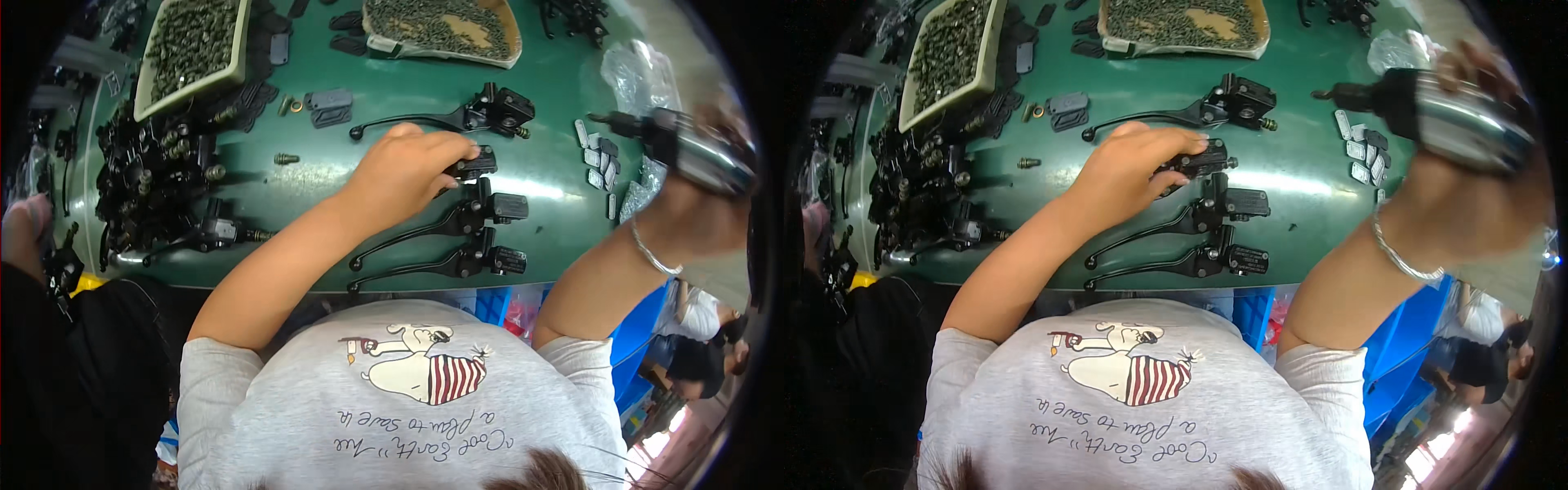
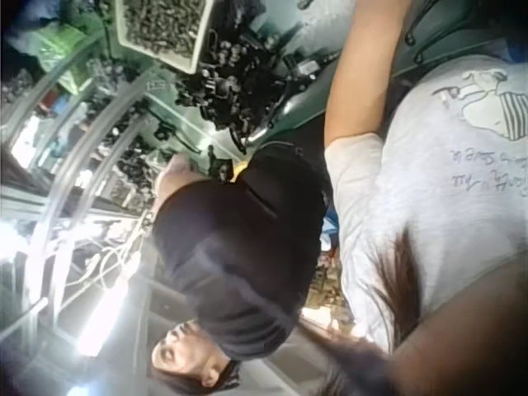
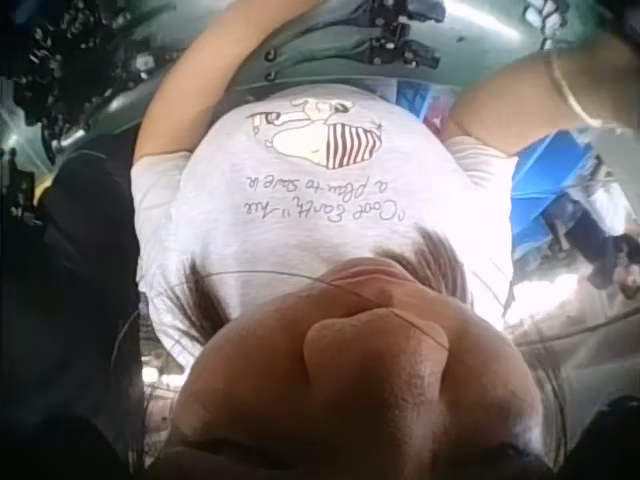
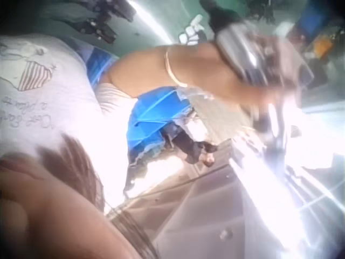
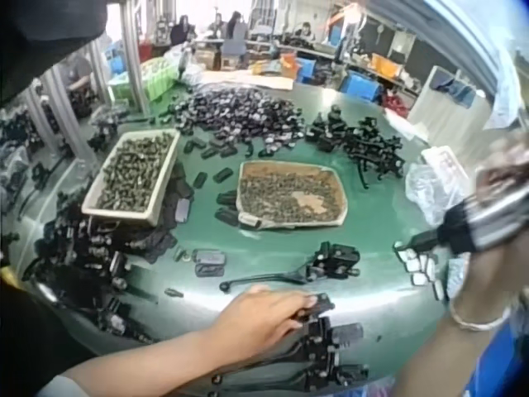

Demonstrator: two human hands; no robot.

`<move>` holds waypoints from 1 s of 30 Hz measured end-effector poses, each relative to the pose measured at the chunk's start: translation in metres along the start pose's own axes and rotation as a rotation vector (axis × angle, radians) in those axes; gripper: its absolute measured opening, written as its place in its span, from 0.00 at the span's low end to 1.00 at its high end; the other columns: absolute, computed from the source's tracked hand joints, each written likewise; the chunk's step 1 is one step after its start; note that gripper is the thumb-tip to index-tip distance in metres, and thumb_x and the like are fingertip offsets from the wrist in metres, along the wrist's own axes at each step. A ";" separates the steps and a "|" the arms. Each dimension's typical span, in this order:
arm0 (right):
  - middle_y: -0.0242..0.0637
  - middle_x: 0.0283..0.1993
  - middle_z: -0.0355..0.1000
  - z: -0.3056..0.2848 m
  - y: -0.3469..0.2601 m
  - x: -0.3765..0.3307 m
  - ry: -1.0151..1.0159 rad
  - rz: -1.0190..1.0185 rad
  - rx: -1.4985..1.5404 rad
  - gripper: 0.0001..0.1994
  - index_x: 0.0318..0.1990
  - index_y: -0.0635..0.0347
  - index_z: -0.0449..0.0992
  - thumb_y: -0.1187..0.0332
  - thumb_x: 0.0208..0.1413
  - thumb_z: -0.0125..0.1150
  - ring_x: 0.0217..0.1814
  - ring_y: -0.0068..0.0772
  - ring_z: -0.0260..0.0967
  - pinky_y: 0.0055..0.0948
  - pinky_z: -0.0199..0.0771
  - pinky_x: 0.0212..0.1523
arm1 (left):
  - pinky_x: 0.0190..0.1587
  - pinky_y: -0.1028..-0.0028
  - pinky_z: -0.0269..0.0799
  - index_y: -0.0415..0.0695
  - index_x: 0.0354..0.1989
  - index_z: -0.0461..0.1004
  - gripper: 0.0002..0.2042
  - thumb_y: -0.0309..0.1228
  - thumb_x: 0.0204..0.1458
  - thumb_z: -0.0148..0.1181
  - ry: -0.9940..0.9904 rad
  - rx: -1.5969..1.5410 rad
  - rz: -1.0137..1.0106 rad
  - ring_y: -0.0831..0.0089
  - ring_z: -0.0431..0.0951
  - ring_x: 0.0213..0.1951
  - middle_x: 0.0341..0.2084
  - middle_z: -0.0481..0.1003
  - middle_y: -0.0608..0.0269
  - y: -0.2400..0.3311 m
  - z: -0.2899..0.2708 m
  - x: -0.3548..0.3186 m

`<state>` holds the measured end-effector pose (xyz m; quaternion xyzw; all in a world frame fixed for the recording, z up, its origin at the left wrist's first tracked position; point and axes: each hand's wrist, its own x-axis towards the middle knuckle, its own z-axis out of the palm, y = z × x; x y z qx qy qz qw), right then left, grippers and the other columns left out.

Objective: Assembling mechanical brake lever components using hands and an electric screwdriver at a factory workstation.

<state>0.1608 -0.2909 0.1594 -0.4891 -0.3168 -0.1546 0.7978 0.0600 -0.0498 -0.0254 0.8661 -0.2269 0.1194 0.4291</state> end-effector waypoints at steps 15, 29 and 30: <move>0.44 0.38 0.70 -0.037 0.062 -0.018 0.052 0.236 -0.018 0.11 0.47 0.66 0.71 0.67 0.64 0.51 0.44 0.44 0.67 0.34 0.68 0.41 | 0.50 0.67 0.75 0.44 0.37 0.81 0.11 0.27 0.43 0.71 0.032 -0.149 0.009 0.62 0.82 0.44 0.43 0.81 0.60 0.006 0.007 0.091; 0.39 0.29 0.69 0.013 0.049 -0.048 0.291 0.216 -0.249 0.11 0.48 0.61 0.67 0.65 0.64 0.52 0.32 0.35 0.70 0.26 0.72 0.28 | 0.50 0.70 0.75 0.42 0.33 0.80 0.09 0.22 0.43 0.71 0.018 -0.195 0.079 0.64 0.81 0.46 0.41 0.82 0.59 0.008 0.014 0.076; 0.39 0.29 0.69 0.018 0.049 -0.045 0.292 0.218 -0.250 0.11 0.48 0.61 0.67 0.65 0.64 0.52 0.32 0.35 0.70 0.26 0.72 0.28 | 0.50 0.70 0.75 0.41 0.33 0.80 0.08 0.22 0.43 0.71 0.014 -0.204 0.074 0.64 0.81 0.46 0.41 0.82 0.59 0.009 0.015 0.076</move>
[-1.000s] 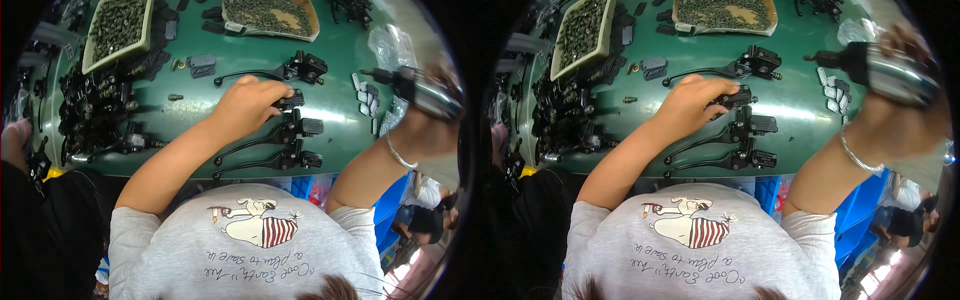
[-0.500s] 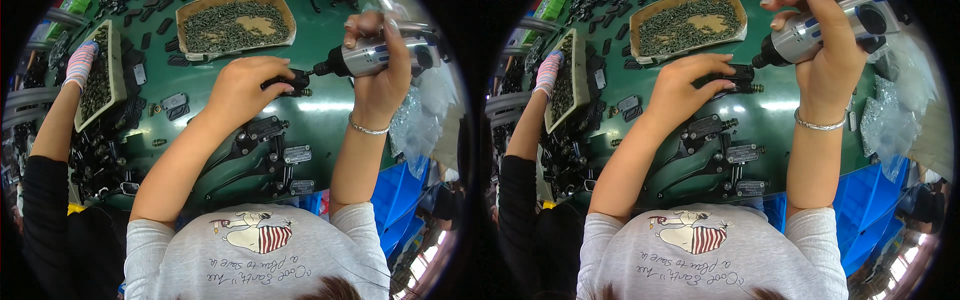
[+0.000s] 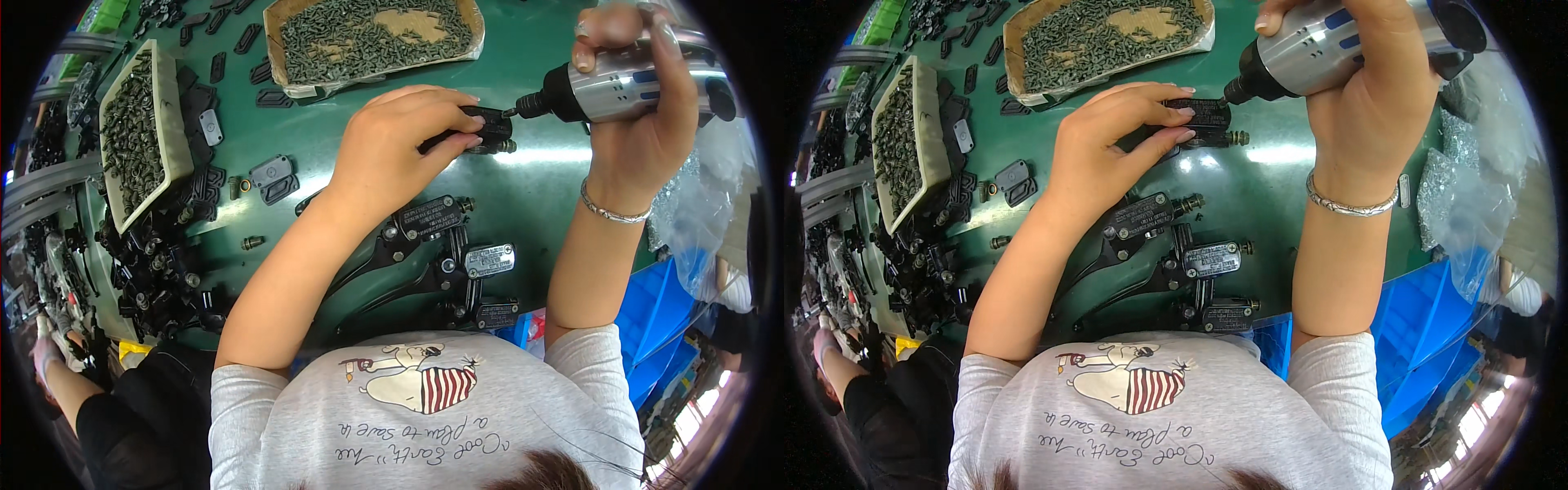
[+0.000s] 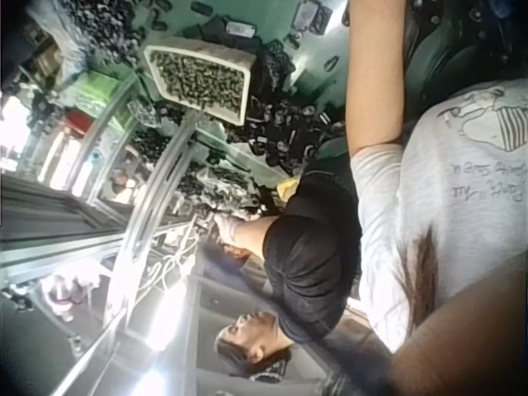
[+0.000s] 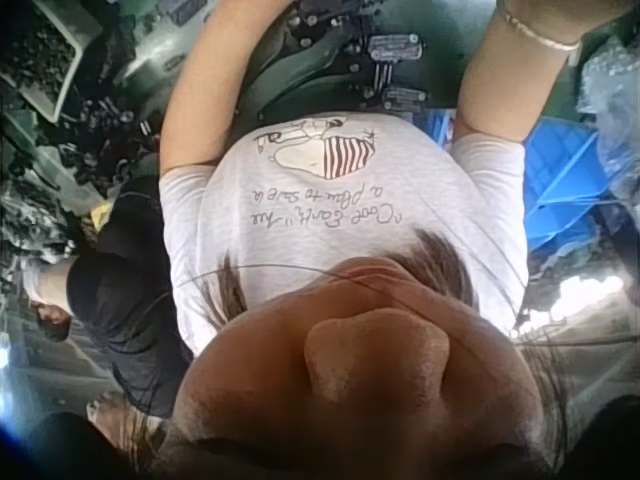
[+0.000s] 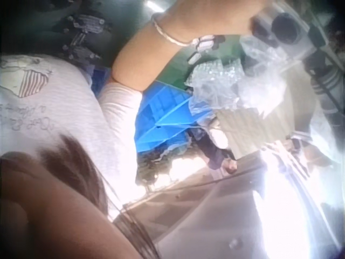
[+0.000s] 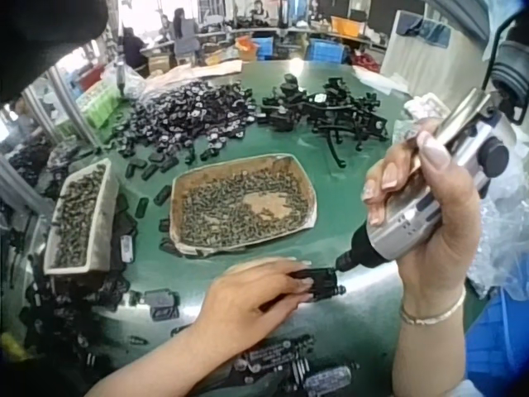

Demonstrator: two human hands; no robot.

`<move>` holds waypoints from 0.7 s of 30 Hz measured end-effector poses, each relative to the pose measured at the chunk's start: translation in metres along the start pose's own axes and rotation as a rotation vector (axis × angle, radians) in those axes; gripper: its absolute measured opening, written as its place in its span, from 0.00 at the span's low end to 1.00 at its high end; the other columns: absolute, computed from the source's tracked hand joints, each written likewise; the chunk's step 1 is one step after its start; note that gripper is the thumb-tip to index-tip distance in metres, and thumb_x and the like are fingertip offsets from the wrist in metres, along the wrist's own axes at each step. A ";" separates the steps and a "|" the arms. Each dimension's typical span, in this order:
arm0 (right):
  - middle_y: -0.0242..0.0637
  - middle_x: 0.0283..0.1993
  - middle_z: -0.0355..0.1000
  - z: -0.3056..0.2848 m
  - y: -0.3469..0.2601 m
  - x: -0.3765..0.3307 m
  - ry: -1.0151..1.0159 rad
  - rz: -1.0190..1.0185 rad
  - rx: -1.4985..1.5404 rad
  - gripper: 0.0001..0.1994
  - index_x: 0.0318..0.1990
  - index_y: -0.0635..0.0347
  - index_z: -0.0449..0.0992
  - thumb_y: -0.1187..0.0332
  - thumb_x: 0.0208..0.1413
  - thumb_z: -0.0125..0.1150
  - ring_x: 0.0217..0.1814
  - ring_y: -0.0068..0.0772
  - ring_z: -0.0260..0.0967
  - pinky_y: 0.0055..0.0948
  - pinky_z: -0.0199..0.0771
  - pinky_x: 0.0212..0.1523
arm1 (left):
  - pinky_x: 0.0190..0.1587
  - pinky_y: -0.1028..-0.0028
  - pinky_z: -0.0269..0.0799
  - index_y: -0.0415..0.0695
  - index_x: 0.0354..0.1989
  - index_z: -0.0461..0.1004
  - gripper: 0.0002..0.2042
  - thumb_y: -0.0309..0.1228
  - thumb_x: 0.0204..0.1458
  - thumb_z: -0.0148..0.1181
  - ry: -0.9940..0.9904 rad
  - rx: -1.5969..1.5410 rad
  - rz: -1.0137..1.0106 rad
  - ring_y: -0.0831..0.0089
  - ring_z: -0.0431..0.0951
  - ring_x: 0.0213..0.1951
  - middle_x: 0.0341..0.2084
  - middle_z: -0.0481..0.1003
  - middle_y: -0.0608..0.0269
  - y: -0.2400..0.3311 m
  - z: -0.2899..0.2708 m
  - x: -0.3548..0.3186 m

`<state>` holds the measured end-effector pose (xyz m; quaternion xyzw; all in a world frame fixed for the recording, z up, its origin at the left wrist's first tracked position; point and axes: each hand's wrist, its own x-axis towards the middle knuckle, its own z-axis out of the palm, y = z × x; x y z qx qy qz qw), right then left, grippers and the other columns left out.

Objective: Assembling mechanical brake lever components using hands and an electric screwdriver at a factory workstation.

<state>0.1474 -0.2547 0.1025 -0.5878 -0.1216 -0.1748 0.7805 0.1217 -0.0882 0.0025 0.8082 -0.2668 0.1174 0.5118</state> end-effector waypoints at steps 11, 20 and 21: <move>0.37 0.27 0.67 0.023 -0.007 -0.003 0.306 0.088 -0.096 0.10 0.46 0.60 0.66 0.65 0.63 0.53 0.27 0.32 0.68 0.26 0.71 0.30 | 0.52 0.69 0.75 0.39 0.34 0.79 0.09 0.19 0.43 0.69 -0.013 -0.082 -0.014 0.63 0.81 0.47 0.44 0.81 0.57 -0.002 0.003 -0.007; 0.34 0.23 0.65 0.001 -0.001 -0.009 -0.026 -0.010 -0.286 0.10 0.43 0.62 0.65 0.65 0.63 0.54 0.23 0.27 0.66 0.24 0.70 0.28 | 0.48 0.71 0.77 0.38 0.34 0.78 0.08 0.18 0.44 0.68 -0.055 -0.244 -0.101 0.67 0.81 0.45 0.45 0.80 0.56 -0.001 0.000 -0.012; 0.33 0.22 0.64 -0.003 0.000 -0.003 -0.073 -0.059 -0.280 0.10 0.42 0.62 0.65 0.65 0.63 0.54 0.22 0.26 0.65 0.24 0.71 0.29 | 0.47 0.72 0.77 0.38 0.34 0.78 0.08 0.17 0.44 0.68 -0.060 -0.261 -0.109 0.67 0.81 0.44 0.45 0.80 0.56 0.000 0.001 -0.012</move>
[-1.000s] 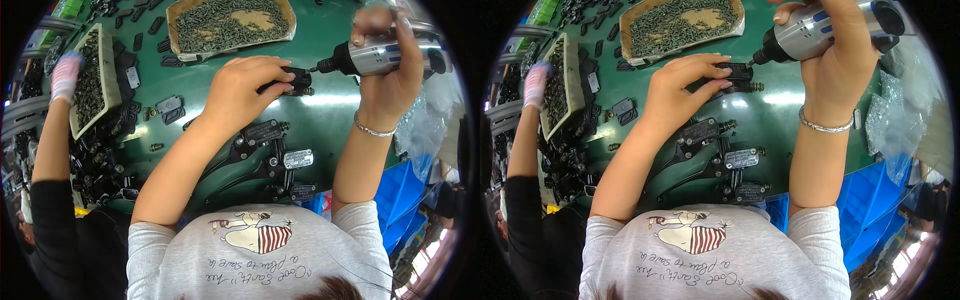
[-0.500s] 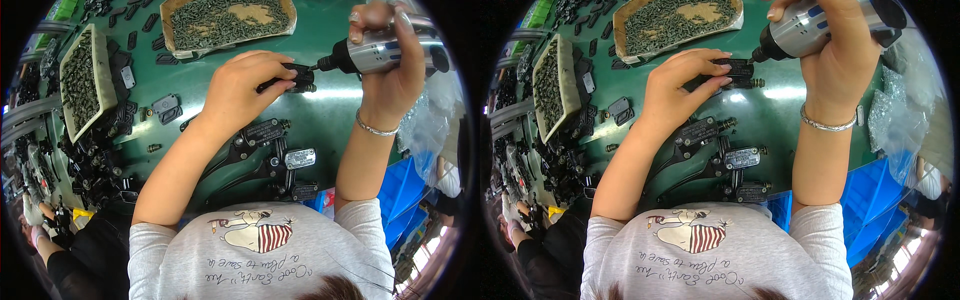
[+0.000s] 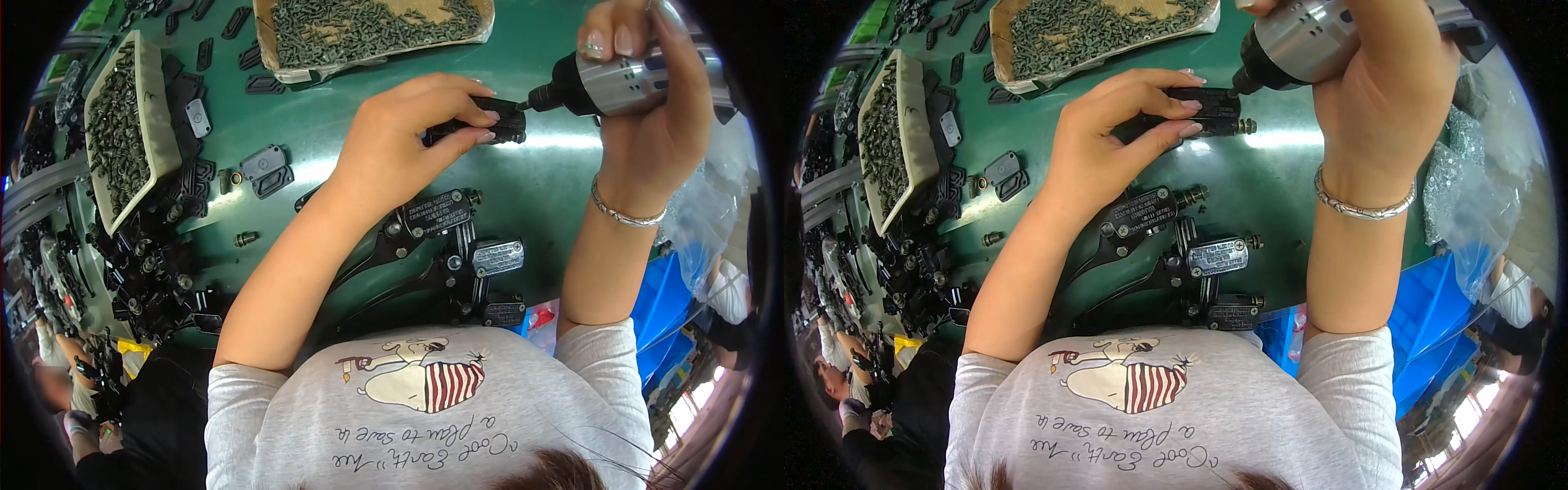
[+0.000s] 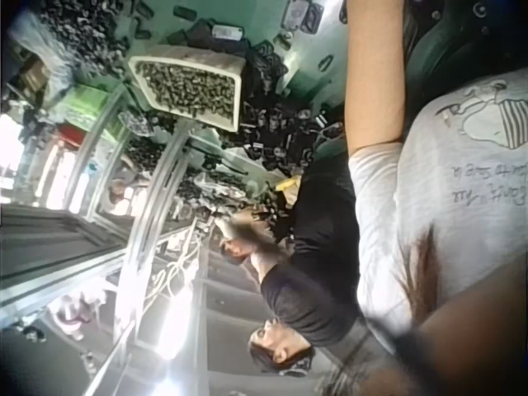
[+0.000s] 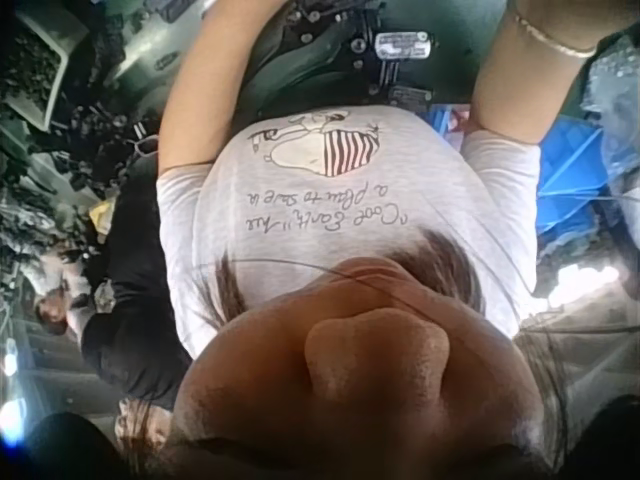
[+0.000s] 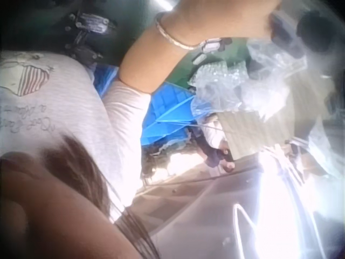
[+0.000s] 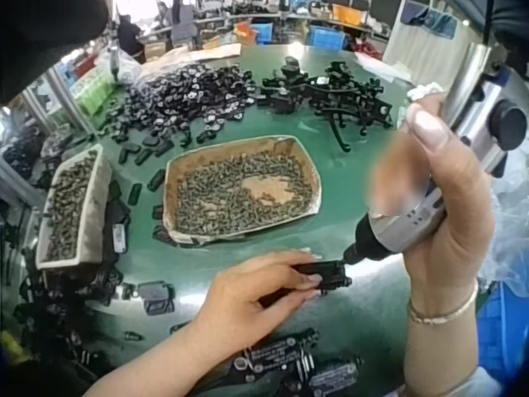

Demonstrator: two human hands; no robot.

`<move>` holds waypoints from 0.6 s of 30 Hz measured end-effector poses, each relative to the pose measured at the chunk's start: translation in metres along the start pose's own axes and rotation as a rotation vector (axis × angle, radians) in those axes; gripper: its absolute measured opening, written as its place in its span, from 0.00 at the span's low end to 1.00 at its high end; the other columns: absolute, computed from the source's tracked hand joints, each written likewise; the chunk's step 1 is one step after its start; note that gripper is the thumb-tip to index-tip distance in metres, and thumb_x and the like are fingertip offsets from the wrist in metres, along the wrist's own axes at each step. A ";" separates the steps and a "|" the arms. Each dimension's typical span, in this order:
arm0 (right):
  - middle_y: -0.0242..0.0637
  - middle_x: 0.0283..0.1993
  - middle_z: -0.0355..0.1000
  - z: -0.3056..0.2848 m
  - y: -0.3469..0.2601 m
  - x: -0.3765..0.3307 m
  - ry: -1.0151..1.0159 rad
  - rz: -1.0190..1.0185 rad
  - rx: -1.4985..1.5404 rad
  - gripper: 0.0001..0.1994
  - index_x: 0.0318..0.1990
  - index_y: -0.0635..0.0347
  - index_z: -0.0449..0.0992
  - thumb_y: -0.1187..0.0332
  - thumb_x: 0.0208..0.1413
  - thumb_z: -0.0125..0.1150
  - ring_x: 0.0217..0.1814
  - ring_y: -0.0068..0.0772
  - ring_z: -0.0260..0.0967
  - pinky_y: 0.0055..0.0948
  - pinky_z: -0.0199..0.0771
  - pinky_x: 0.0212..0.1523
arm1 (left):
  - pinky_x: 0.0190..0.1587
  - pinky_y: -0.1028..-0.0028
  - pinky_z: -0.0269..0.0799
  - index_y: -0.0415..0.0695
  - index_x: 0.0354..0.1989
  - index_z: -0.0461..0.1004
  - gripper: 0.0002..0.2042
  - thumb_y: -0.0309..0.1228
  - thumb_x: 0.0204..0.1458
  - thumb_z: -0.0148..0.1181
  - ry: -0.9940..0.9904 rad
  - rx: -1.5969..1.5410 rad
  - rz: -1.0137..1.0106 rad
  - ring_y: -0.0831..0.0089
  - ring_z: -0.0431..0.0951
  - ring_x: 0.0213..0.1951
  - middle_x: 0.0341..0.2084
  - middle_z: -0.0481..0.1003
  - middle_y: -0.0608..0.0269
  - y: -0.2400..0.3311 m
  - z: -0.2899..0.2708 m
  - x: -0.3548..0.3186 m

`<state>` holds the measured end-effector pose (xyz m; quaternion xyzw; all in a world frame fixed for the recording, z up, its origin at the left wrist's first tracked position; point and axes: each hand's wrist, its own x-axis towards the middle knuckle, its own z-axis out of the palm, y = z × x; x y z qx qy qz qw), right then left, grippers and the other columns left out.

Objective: Assembling mechanical brake lever components using hands and an electric screwdriver at a factory workstation.

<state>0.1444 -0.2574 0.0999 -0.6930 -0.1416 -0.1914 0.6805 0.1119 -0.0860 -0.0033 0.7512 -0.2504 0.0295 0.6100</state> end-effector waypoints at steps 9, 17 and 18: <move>0.33 0.21 0.64 0.006 0.012 0.001 -0.072 -0.001 0.009 0.10 0.40 0.62 0.66 0.64 0.62 0.55 0.22 0.26 0.66 0.23 0.74 0.30 | 0.46 0.73 0.77 0.37 0.32 0.78 0.07 0.18 0.44 0.68 0.001 0.017 0.026 0.68 0.82 0.43 0.44 0.80 0.56 0.002 0.001 0.001; 0.34 0.22 0.66 0.014 0.001 -0.004 -0.028 0.070 0.014 0.10 0.39 0.61 0.67 0.63 0.61 0.56 0.22 0.27 0.67 0.23 0.77 0.32 | 0.50 0.70 0.76 0.37 0.32 0.78 0.08 0.19 0.44 0.70 -0.005 0.005 0.002 0.64 0.80 0.47 0.43 0.80 0.55 -0.005 0.002 0.000; 0.34 0.22 0.66 0.014 0.000 -0.004 -0.025 0.075 0.020 0.11 0.39 0.61 0.67 0.63 0.61 0.56 0.22 0.27 0.68 0.23 0.77 0.32 | 0.51 0.70 0.76 0.37 0.32 0.78 0.08 0.19 0.43 0.70 -0.003 0.028 -0.010 0.64 0.80 0.48 0.43 0.80 0.55 -0.006 0.002 -0.001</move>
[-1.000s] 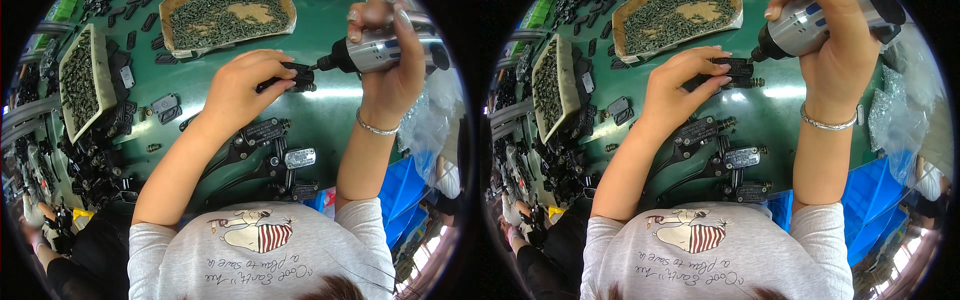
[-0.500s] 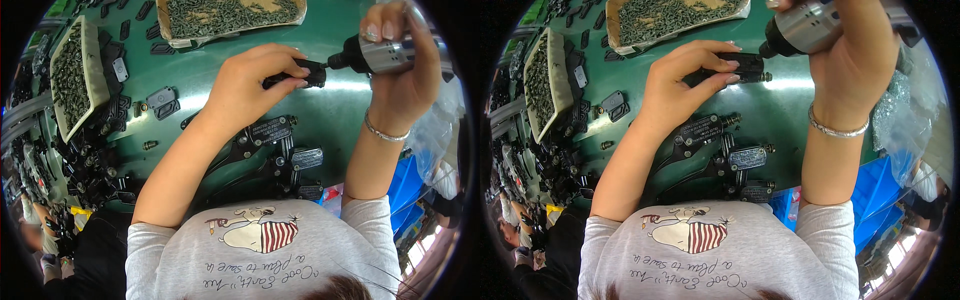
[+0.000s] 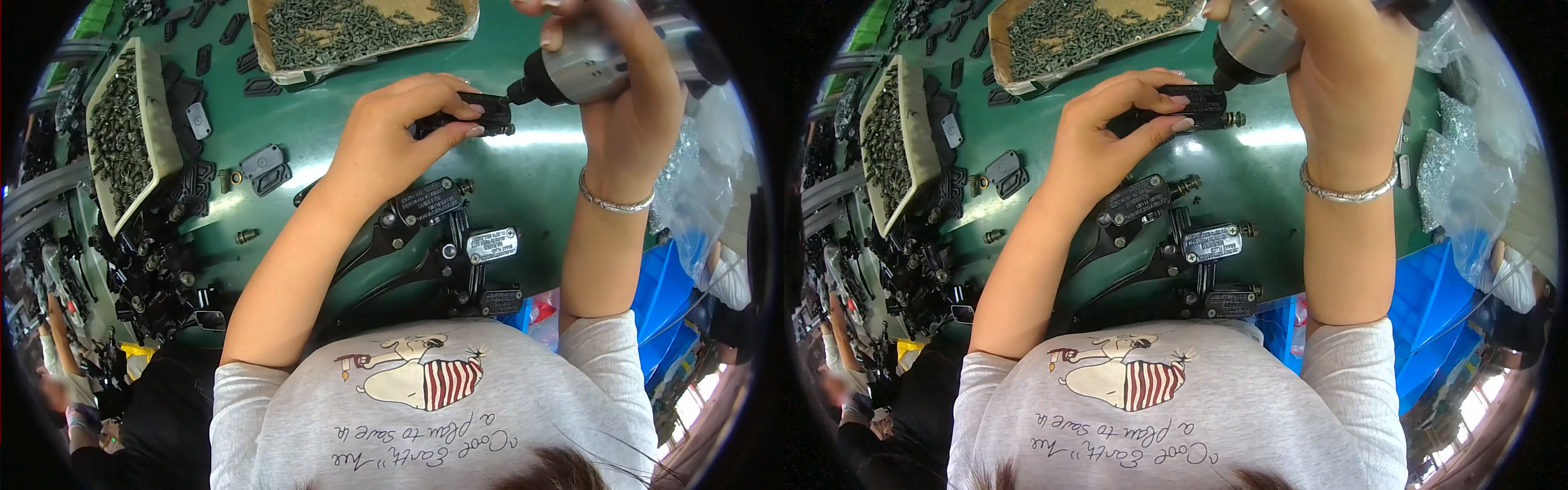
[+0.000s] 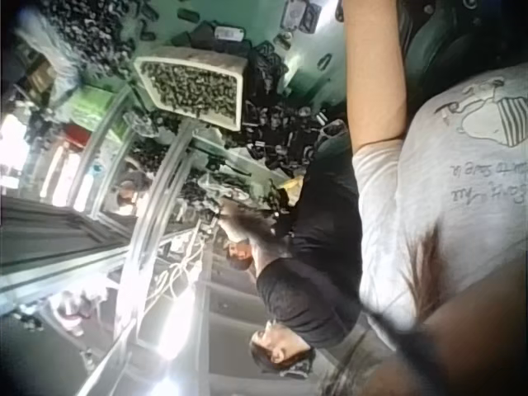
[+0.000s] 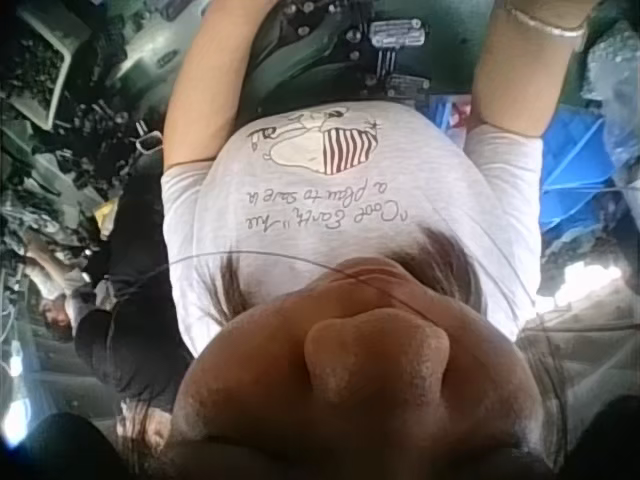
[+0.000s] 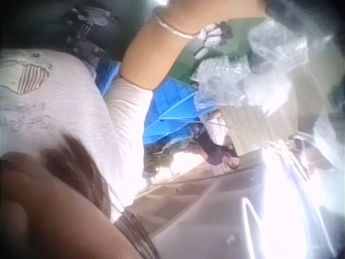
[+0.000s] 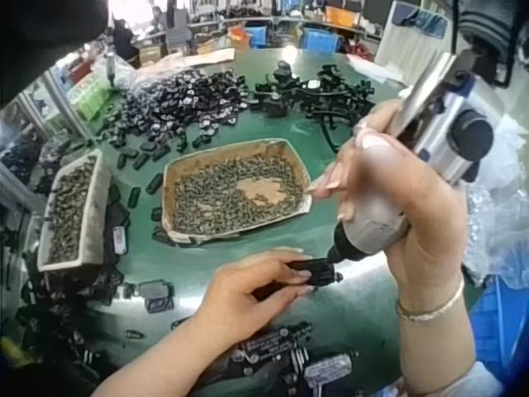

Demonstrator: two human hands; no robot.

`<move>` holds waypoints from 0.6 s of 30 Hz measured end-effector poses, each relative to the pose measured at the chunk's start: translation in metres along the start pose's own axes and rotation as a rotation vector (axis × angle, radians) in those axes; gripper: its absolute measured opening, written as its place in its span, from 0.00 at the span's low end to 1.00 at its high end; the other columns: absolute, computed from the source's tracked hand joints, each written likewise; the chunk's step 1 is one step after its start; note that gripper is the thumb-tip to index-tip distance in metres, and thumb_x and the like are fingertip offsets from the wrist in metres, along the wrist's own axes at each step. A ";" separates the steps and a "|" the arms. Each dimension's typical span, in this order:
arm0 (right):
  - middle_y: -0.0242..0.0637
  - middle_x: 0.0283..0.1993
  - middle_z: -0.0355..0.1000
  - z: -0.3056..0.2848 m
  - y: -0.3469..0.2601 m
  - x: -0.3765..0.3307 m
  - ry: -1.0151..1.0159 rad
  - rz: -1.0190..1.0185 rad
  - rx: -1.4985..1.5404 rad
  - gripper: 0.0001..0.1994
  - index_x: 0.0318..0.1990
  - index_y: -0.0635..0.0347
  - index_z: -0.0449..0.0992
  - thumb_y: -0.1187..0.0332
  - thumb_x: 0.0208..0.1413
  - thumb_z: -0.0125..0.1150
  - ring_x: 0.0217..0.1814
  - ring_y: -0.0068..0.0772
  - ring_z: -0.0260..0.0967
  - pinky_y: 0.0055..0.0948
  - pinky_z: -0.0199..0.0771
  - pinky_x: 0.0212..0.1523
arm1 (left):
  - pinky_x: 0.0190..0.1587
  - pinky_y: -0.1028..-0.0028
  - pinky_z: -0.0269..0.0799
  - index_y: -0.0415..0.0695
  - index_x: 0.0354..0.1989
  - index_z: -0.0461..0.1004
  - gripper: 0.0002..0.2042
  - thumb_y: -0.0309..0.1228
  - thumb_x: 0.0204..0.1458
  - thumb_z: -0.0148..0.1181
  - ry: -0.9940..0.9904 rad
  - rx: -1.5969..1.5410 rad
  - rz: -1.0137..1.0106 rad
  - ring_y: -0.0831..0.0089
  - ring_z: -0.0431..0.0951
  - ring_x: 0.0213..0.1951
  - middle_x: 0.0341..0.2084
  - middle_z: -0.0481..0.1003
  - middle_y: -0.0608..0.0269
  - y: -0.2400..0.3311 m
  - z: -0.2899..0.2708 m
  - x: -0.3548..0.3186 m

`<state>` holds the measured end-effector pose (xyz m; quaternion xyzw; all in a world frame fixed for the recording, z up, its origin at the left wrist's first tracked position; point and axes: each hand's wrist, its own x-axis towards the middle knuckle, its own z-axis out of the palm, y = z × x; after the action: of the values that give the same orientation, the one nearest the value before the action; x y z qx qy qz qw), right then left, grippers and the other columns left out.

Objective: Assembling mechanical brake lever components using hands and an electric screwdriver at a factory workstation.

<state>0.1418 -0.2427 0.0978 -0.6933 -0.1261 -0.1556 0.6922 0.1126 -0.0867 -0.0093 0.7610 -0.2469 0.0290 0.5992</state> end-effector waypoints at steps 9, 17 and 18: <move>0.39 0.29 0.69 -0.019 -0.007 0.014 -0.195 -0.293 0.194 0.12 0.45 0.63 0.69 0.63 0.62 0.52 0.31 0.35 0.69 0.28 0.74 0.35 | 0.55 0.69 0.73 0.37 0.34 0.78 0.09 0.18 0.43 0.71 0.034 -0.048 -0.027 0.64 0.79 0.51 0.44 0.80 0.55 -0.010 0.003 0.000; 0.42 0.39 0.68 -0.027 0.012 0.012 -0.539 -0.109 0.484 0.16 0.53 0.63 0.69 0.63 0.66 0.41 0.44 0.43 0.65 0.33 0.66 0.40 | 0.56 0.71 0.73 0.37 0.37 0.76 0.11 0.18 0.45 0.70 0.046 -0.305 -0.194 0.68 0.78 0.52 0.47 0.79 0.54 0.003 0.003 0.001; 0.42 0.40 0.68 -0.029 0.011 0.013 -0.560 -0.105 0.464 0.17 0.54 0.62 0.69 0.62 0.66 0.40 0.45 0.43 0.65 0.32 0.66 0.40 | 0.56 0.72 0.73 0.37 0.37 0.75 0.12 0.18 0.45 0.71 0.037 -0.288 -0.178 0.69 0.77 0.52 0.48 0.78 0.53 0.002 0.003 0.000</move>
<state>0.1568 -0.2719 0.0924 -0.5262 -0.3781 0.0377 0.7607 0.1113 -0.0901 -0.0082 0.6855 -0.1693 -0.0459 0.7066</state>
